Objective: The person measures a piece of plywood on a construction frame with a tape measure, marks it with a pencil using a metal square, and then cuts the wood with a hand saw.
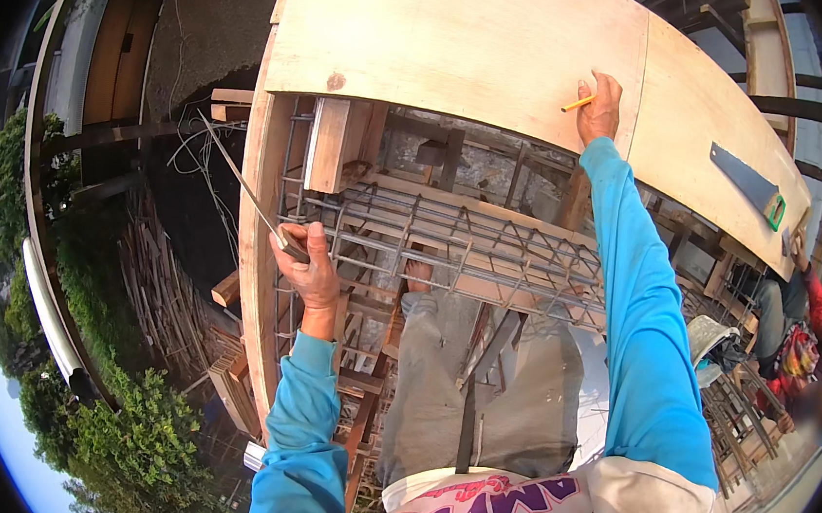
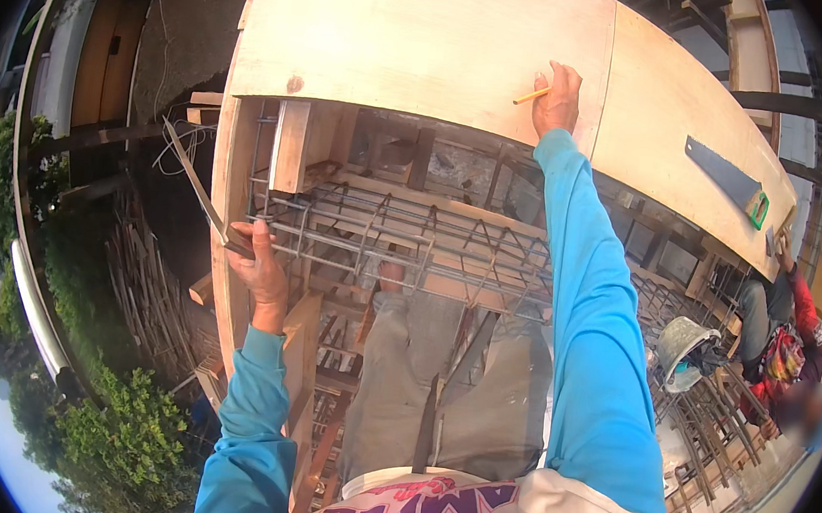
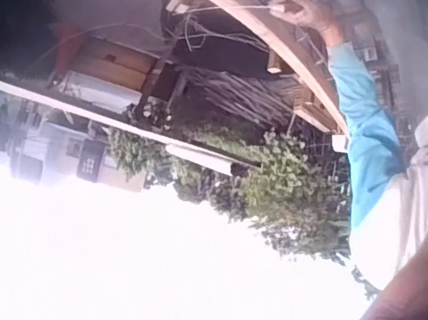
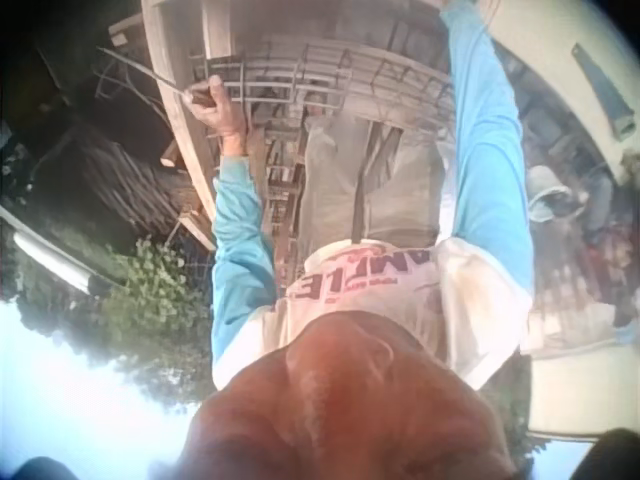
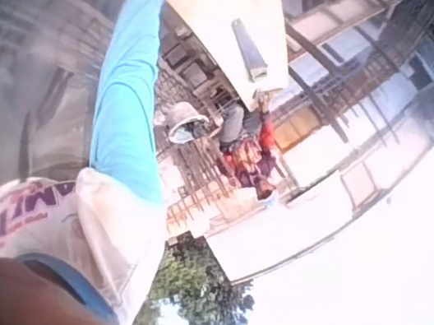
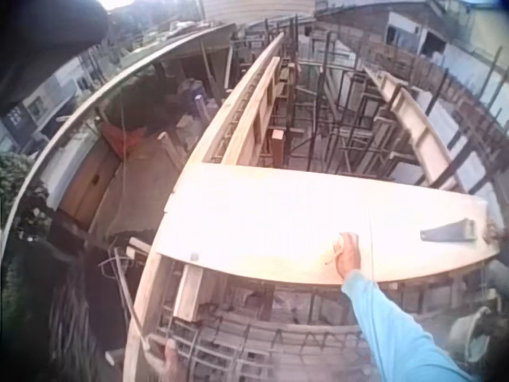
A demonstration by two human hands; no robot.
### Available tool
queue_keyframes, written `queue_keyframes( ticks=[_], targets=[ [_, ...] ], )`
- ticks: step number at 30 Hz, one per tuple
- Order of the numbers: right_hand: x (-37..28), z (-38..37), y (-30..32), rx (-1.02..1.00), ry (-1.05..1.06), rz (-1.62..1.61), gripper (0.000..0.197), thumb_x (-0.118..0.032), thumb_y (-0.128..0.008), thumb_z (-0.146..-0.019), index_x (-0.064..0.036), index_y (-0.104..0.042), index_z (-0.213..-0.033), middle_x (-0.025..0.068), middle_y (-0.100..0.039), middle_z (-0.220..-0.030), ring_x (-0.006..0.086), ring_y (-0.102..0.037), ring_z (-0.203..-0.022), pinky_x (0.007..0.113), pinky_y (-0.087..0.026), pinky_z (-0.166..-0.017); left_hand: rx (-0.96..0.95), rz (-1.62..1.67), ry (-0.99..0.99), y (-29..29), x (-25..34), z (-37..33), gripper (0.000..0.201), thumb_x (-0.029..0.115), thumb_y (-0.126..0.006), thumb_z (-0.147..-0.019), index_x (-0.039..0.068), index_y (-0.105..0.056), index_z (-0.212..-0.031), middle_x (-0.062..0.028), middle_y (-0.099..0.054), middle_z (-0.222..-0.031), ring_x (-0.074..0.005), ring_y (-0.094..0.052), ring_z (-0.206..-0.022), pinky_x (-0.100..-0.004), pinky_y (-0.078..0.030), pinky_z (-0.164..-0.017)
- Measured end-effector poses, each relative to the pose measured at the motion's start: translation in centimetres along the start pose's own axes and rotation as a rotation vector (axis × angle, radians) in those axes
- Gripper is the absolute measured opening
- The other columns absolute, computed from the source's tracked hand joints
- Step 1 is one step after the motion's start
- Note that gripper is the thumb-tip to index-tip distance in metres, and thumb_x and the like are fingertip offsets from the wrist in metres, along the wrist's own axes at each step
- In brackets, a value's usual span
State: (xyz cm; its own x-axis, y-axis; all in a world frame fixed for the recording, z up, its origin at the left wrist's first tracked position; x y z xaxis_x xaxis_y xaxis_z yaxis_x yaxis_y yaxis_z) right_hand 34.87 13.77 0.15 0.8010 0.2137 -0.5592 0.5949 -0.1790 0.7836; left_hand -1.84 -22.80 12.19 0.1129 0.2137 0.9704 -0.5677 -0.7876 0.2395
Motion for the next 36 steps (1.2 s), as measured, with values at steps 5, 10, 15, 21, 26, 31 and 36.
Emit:
queue_keyframes(
  ticks=[5,10,15,21,26,31,36],
  targets=[
    [-0.2,0.9,-4.2,0.140,0.021,0.215,0.036,-0.022,-0.063,-0.094,-0.0063,-0.058,-0.126,0.0205,-0.045,-0.133,0.0386,-0.047,-0.123,0.044,-0.043,-0.102,-0.001,-0.375,-0.288,-5.0,-3.9,-14.5,0.041,0.038,-0.074,-0.088,0.006,-0.049,-0.086,0.0012,-0.040,-0.073,-0.0120,-0.038,-0.067,-0.0286,-0.038,-0.060],
    [-0.9,1.2,-5.2,0.123,-0.007,0.216,0.035,-0.023,-0.061,-0.095,-0.0065,-0.059,-0.125,0.0198,-0.045,-0.134,0.0381,-0.047,-0.123,0.044,-0.042,-0.103,-0.069,-0.753,-0.369,-9.6,-7.5,-25.2,0.050,0.046,-0.078,-0.080,0.003,-0.054,-0.089,-0.0102,-0.055,-0.078,-0.0270,-0.053,-0.073,-0.0404,-0.045,-0.070],
    [-1.2,1.1,-4.7,0.122,-0.049,0.206,0.033,-0.021,-0.063,-0.093,-0.0068,-0.061,-0.123,0.0195,-0.047,-0.131,0.0381,-0.048,-0.121,0.045,-0.043,-0.101,0.032,-0.818,-0.574,-14.7,-9.4,-30.5,0.056,0.050,-0.080,-0.075,-0.001,-0.058,-0.084,-0.0153,-0.059,-0.079,-0.0343,-0.057,-0.078,-0.0445,-0.045,-0.071],
    [-1.3,1.0,-4.6,0.100,-0.070,0.232,0.032,-0.018,-0.061,-0.094,-0.0070,-0.060,-0.124,0.0192,-0.046,-0.132,0.0373,-0.048,-0.122,0.044,-0.043,-0.101,-0.080,-0.954,-0.490,-18.8,-11.3,-31.7,0.045,0.039,-0.077,-0.077,0.003,-0.058,-0.098,-0.0133,-0.052,-0.117,-0.0342,-0.046,-0.116,-0.0508,-0.032,-0.101],
    [-1.4,0.8,-4.7,0.074,-0.083,0.268,0.033,-0.017,-0.061,-0.094,-0.0077,-0.059,-0.126,0.0190,-0.045,-0.133,0.0367,-0.047,-0.123,0.043,-0.044,-0.102,-0.140,-0.987,-0.535,-19.0,-11.3,-31.2,0.034,0.028,-0.073,-0.077,0.004,-0.060,-0.097,-0.0113,-0.049,-0.121,-0.0326,-0.041,-0.122,-0.0494,-0.027,-0.104],
    [-2.0,0.7,-4.9,0.047,-0.156,0.272,0.032,-0.019,-0.059,-0.097,-0.0085,-0.059,-0.127,0.0154,-0.045,-0.135,0.0340,-0.047,-0.124,0.041,-0.043,-0.104,-0.195,-1.030,-0.518,-19.0,-10.7,-31.5,0.031,0.021,-0.072,-0.074,0.005,-0.060,-0.098,-0.0103,-0.049,-0.121,-0.0313,-0.041,-0.121,-0.0496,-0.027,-0.104],
    [-1.9,0.5,-4.6,0.057,-0.136,0.246,0.034,-0.015,-0.062,-0.093,-0.0081,-0.058,-0.126,0.0181,-0.045,-0.134,0.0370,-0.048,-0.123,0.043,-0.044,-0.102,-0.185,-1.013,-0.511,-19.3,-10.3,-31.2,0.030,0.019,-0.073,-0.073,0.005,-0.059,-0.096,-0.0099,-0.049,-0.119,-0.0309,-0.042,-0.119,-0.0487,-0.028,-0.104]
  ],
)
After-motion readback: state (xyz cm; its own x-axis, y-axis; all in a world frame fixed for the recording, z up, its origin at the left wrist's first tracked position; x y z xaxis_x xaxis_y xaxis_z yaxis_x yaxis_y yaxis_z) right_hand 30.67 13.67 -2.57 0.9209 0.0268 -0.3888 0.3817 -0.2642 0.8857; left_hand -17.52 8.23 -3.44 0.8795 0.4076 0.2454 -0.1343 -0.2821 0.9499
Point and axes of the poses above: each hand's wrist, its own z-axis away from the middle knuckle, its own y-axis out of the back of the hand, x = y × z, the point moved 6 cm from there along -z, towards the middle knuckle
